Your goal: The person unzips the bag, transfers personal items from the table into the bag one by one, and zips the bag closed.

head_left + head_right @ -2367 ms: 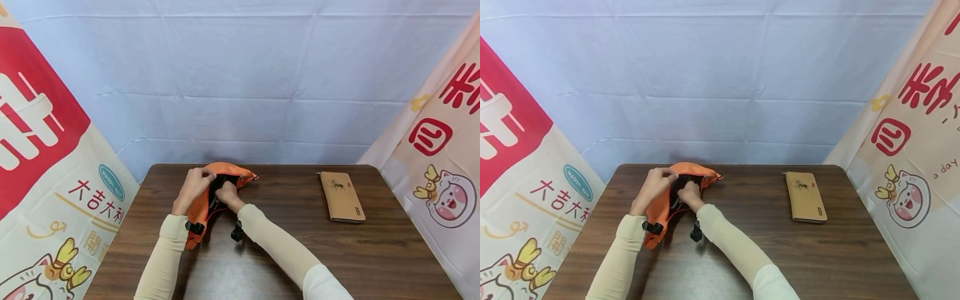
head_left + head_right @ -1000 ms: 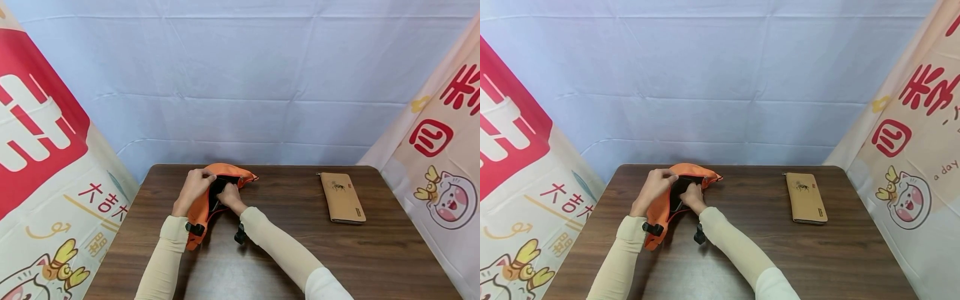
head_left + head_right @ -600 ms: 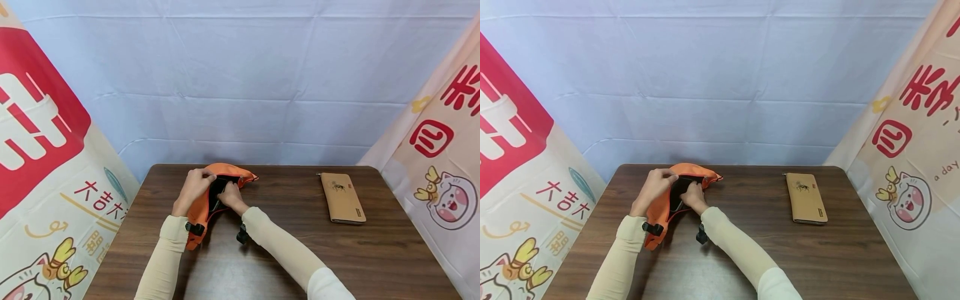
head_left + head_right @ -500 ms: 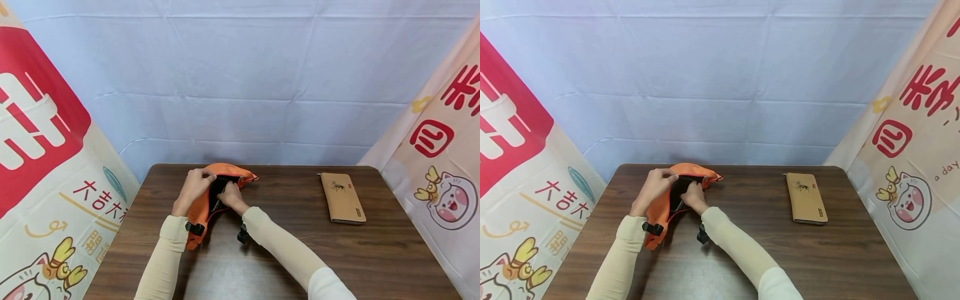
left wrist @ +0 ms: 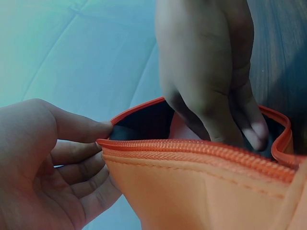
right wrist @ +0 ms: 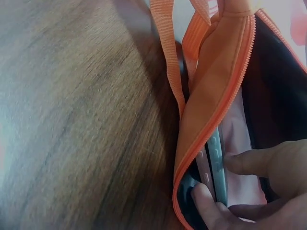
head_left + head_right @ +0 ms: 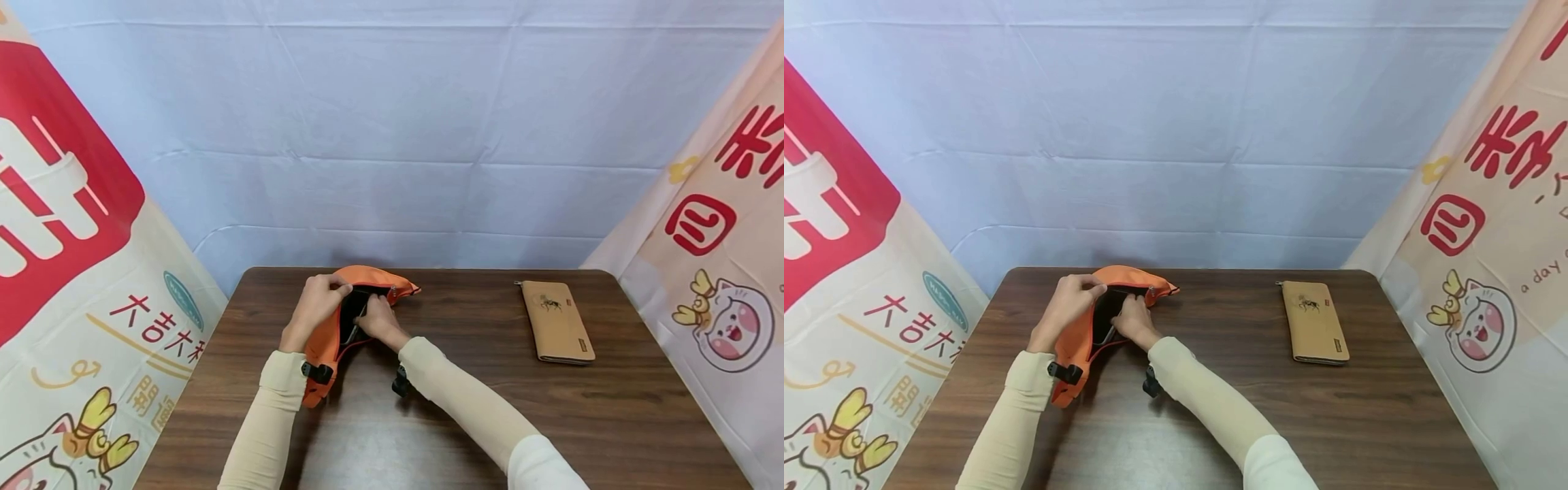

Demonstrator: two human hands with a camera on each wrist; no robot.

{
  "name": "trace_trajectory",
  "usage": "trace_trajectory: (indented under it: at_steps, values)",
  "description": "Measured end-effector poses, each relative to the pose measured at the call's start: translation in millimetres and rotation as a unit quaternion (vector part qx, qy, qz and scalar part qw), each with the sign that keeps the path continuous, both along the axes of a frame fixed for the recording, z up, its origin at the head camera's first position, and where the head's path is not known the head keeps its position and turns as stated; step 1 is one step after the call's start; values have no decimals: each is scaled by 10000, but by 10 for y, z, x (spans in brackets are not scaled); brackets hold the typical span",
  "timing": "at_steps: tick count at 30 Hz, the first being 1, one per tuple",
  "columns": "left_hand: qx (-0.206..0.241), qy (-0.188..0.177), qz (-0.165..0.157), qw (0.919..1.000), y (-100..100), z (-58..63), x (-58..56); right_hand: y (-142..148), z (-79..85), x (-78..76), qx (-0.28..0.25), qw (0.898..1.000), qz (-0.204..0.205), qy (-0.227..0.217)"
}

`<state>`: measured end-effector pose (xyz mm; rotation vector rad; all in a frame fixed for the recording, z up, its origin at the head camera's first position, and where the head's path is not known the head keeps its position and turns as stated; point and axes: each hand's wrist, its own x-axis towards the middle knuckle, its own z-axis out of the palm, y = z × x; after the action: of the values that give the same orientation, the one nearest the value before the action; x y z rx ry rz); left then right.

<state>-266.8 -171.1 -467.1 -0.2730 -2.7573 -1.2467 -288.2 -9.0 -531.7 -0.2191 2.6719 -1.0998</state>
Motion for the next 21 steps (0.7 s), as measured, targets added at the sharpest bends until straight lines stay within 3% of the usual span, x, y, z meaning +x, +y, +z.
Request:
trace_trajectory:
  at_steps: [4, 21]
  values:
    - [-5, -24, -3, 10000, -3, 14, 7, 26, 105, 80, -67, 10000, 24, 27]
    - [-13, -59, -3, 10000, -2, 57, 41, 187, 230, 184, -169, 9985, 212, 486]
